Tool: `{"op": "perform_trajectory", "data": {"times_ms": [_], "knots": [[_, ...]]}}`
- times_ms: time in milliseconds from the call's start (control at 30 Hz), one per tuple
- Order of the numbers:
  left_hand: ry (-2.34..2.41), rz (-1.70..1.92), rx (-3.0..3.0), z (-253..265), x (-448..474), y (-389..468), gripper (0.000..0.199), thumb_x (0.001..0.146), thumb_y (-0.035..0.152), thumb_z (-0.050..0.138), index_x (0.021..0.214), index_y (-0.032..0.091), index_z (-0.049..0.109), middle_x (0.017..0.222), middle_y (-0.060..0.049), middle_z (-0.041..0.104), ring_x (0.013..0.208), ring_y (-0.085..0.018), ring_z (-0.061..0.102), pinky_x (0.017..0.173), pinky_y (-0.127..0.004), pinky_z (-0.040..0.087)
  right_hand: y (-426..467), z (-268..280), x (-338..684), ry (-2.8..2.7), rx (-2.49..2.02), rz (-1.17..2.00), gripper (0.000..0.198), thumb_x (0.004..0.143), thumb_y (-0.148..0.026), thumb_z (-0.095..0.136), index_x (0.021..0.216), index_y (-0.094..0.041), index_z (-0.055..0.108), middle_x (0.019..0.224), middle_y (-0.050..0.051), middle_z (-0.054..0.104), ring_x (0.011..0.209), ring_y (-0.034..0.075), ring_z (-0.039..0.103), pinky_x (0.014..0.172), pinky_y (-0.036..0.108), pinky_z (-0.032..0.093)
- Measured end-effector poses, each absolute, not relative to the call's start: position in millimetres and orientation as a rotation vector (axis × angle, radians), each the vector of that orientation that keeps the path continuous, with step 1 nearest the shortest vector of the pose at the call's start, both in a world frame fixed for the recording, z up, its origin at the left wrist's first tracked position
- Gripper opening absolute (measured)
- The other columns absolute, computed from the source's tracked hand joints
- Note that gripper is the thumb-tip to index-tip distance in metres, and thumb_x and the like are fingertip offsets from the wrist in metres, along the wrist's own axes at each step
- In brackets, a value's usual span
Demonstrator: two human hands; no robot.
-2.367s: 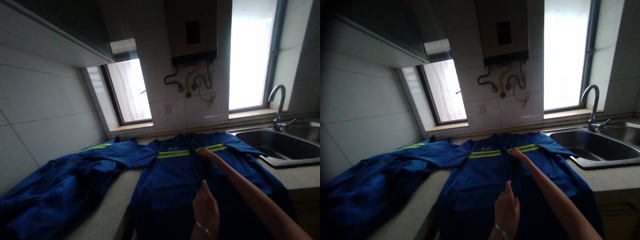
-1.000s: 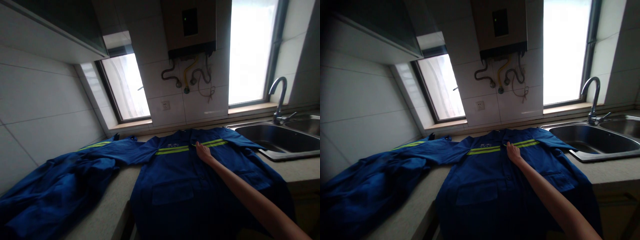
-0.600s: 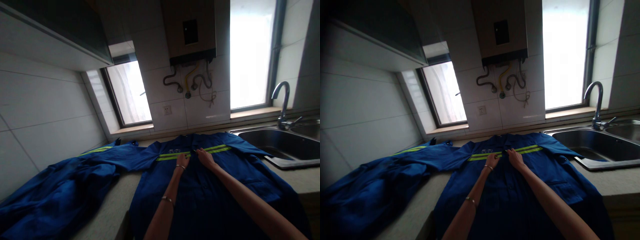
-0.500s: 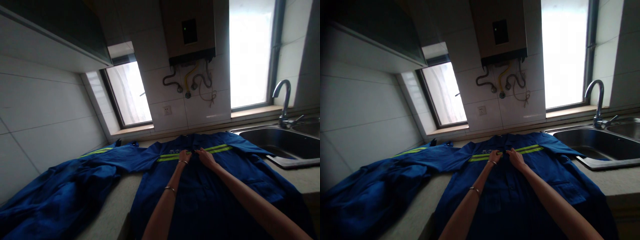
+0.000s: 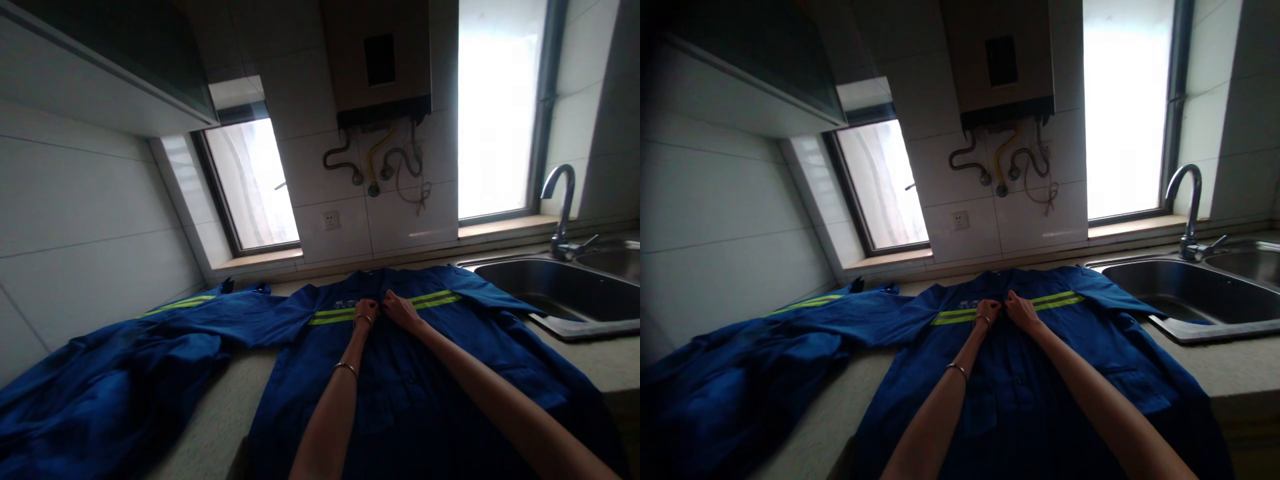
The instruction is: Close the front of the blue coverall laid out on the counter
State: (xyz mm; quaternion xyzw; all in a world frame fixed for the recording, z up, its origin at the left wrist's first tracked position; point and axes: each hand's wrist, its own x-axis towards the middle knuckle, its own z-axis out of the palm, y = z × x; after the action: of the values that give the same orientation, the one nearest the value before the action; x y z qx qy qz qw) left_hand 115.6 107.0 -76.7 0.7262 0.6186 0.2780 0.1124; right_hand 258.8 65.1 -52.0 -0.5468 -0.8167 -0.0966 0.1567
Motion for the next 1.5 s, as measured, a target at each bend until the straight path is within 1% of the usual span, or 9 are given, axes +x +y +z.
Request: {"op": "perform_trajectory", "data": {"times_ms": [133,300,400,467,567,733,1067,1267,1500], "knots": [[1.804,0.778,2.189,-76,119,113,0.024,0.084,0.028,0.05,0.09,0.02,0.071,0.094,-0.008,0.069,0.09,-0.018,0.063,0.077,-0.024,0.045,70,-50,258,-2.392,-1.561,-0.28,0.029,0.092,-0.024,0.033,0.095,-0.018,0.061,0.11,0.008,0.053,0.083,0.016,0.06,0.063,0.023,0.039],[1.751,0.761,2.237,-75,124,120,0.019,0.081,0.021,0.053,0.087,0.015,0.07,0.101,-0.012,0.066,0.094,-0.02,0.061,0.083,-0.028,0.044,71,-51,257,-2.427,-1.569,-0.355,0.028,0.093,-0.019,0.031,0.095,-0.014,0.058,0.109,0.011,0.055,0.084,0.016,0.059,0.064,0.022,0.04],[1.706,0.812,2.216,-75,121,124,0.02,0.081,0.02,0.052,0.088,0.015,0.07,0.099,-0.011,0.067,0.093,-0.018,0.061,0.084,-0.028,0.043,71,-51,257,-2.445,-1.518,-0.436,0.027,0.093,-0.02,0.031,0.096,-0.015,0.057,0.108,0.01,0.055,0.085,0.016,0.059,0.062,0.022,0.041],[1.676,0.865,2.175,-76,118,126,0.02,0.081,0.02,0.052,0.088,0.016,0.07,0.095,-0.008,0.069,0.091,-0.017,0.061,0.082,-0.026,0.044,70,-50,256,-2.468,-1.484,-0.483,0.025,0.093,-0.02,0.032,0.097,-0.016,0.057,0.108,0.009,0.053,0.087,0.016,0.058,0.062,0.022,0.042],[1.634,0.955,2.091,-77,114,128,0.022,0.081,0.022,0.051,0.09,0.017,0.071,0.09,-0.004,0.07,0.084,-0.015,0.063,0.075,-0.023,0.047,68,-48,255,-2.479,-1.46,-0.551,0.026,0.093,-0.019,0.032,0.101,-0.017,0.056,0.11,0.01,0.051,0.091,0.017,0.055,0.062,0.021,0.043],[1.616,1.091,1.946,-76,117,125,0.023,0.079,0.024,0.053,0.09,0.014,0.071,0.083,-0.002,0.071,0.078,-0.015,0.064,0.066,-0.022,0.048,63,-43,256,-2.438,-1.429,-0.599,0.026,0.093,-0.017,0.032,0.105,-0.017,0.055,0.111,0.012,0.05,0.093,0.018,0.051,0.06,0.022,0.042],[1.557,1.237,1.896,-53,117,126,0.016,0.074,0.022,0.061,0.082,0.015,0.073,0.08,-0.003,0.071,0.076,-0.015,0.064,0.066,-0.021,0.047,58,-29,261,-2.346,-1.348,-0.613,0.022,0.091,-0.016,0.035,0.096,-0.016,0.056,0.107,0.012,0.052,0.099,0.021,0.044,0.064,0.024,0.04],[1.528,1.299,1.912,-53,118,123,0.013,0.073,0.018,0.061,0.077,0.016,0.073,0.079,-0.002,0.07,0.077,-0.013,0.062,0.071,-0.022,0.046,60,-29,261,-2.37,-1.284,-0.602,0.023,0.092,-0.017,0.033,0.094,-0.015,0.056,0.103,0.011,0.052,0.096,0.019,0.046,0.061,0.023,0.041],[1.441,1.399,1.923,-56,120,114,0.014,0.075,0.021,0.059,0.077,0.016,0.072,0.085,-0.002,0.066,0.079,-0.012,0.06,0.07,-0.021,0.046,60,-26,264,-2.374,-1.303,-0.512,0.021,0.092,-0.021,0.035,0.095,-0.014,0.055,0.103,0.01,0.051,0.097,0.018,0.048,0.062,0.022,0.042]]}}
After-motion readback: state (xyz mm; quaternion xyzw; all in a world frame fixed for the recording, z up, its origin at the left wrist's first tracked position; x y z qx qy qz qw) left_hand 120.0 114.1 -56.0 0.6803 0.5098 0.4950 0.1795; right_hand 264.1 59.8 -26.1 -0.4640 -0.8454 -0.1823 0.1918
